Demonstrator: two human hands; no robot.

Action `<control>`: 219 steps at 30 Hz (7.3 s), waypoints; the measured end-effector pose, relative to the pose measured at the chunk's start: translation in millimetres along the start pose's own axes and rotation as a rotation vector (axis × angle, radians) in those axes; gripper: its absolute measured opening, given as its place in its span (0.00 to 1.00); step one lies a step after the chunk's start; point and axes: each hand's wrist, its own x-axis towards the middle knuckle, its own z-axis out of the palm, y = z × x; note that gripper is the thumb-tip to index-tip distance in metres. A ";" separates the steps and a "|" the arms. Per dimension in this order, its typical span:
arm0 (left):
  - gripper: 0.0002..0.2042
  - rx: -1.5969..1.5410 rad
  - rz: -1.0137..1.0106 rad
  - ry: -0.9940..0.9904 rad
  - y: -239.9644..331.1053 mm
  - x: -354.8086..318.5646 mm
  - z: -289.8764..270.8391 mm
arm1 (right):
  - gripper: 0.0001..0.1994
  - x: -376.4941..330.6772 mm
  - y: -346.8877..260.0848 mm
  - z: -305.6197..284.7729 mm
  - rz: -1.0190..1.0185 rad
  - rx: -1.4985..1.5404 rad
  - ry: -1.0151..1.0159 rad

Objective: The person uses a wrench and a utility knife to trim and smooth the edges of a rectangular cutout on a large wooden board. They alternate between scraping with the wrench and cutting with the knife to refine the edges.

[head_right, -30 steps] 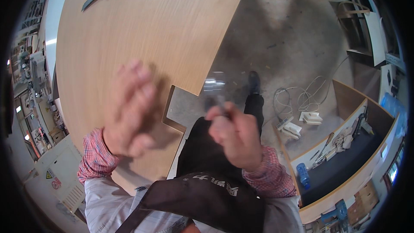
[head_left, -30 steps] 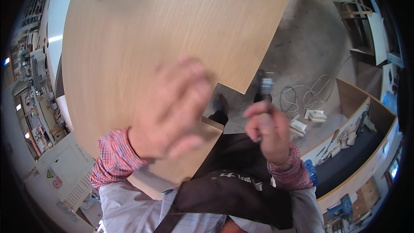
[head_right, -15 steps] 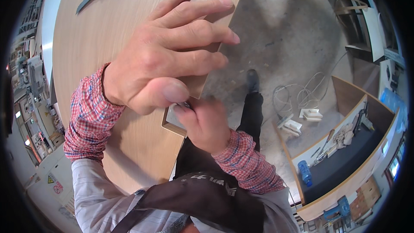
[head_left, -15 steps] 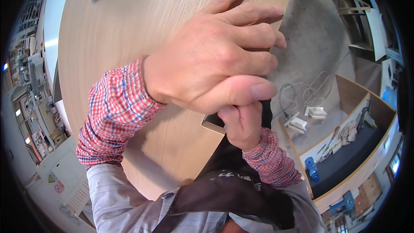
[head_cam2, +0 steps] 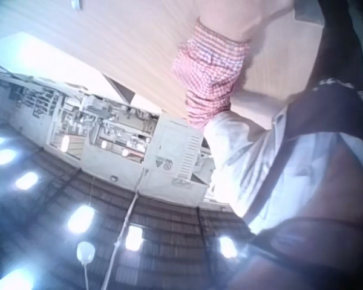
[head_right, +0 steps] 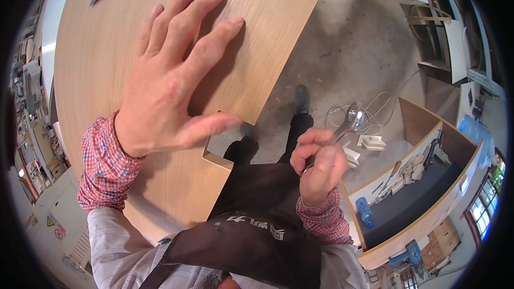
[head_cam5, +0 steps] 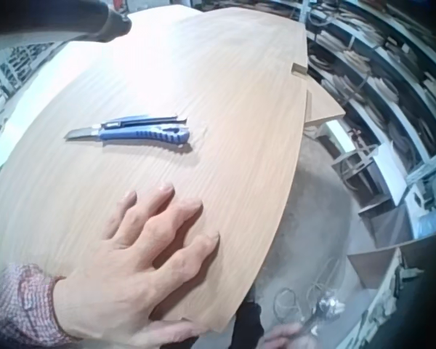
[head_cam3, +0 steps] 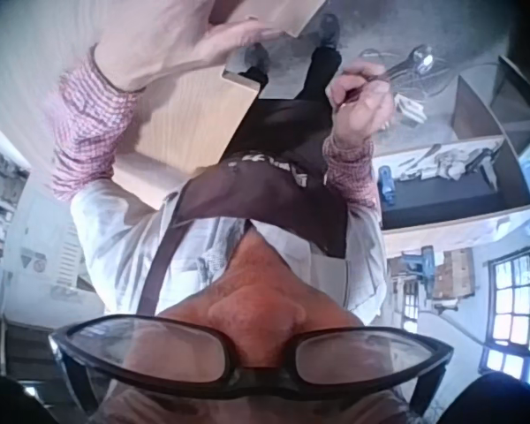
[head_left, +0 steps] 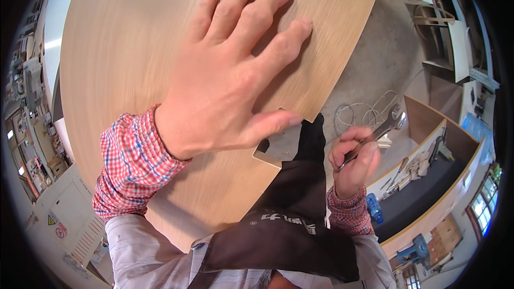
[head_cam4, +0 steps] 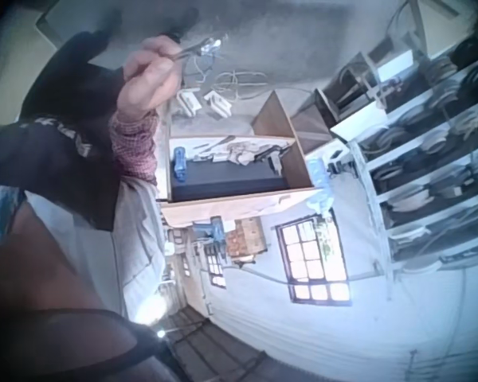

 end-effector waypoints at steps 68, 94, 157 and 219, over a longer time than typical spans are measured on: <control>0.35 -0.073 -0.273 -0.163 28.3 -49.7 -35.6 | 0.27 32.9 79.6 74.0 -0.105 0.240 -0.541; 0.35 -0.068 -0.264 -0.143 26.8 -51.7 -33.3 | 0.26 33.8 83.8 82.6 -0.206 0.207 -0.696; 0.25 -0.253 -0.309 0.024 23.8 -49.4 -32.7 | 0.12 34.7 -60.1 55.1 0.043 -0.878 -0.821; 0.21 -1.294 -0.795 0.154 266.4 -123.7 -18.2 | 0.12 74.3 -68.6 39.6 -0.130 -0.701 -1.201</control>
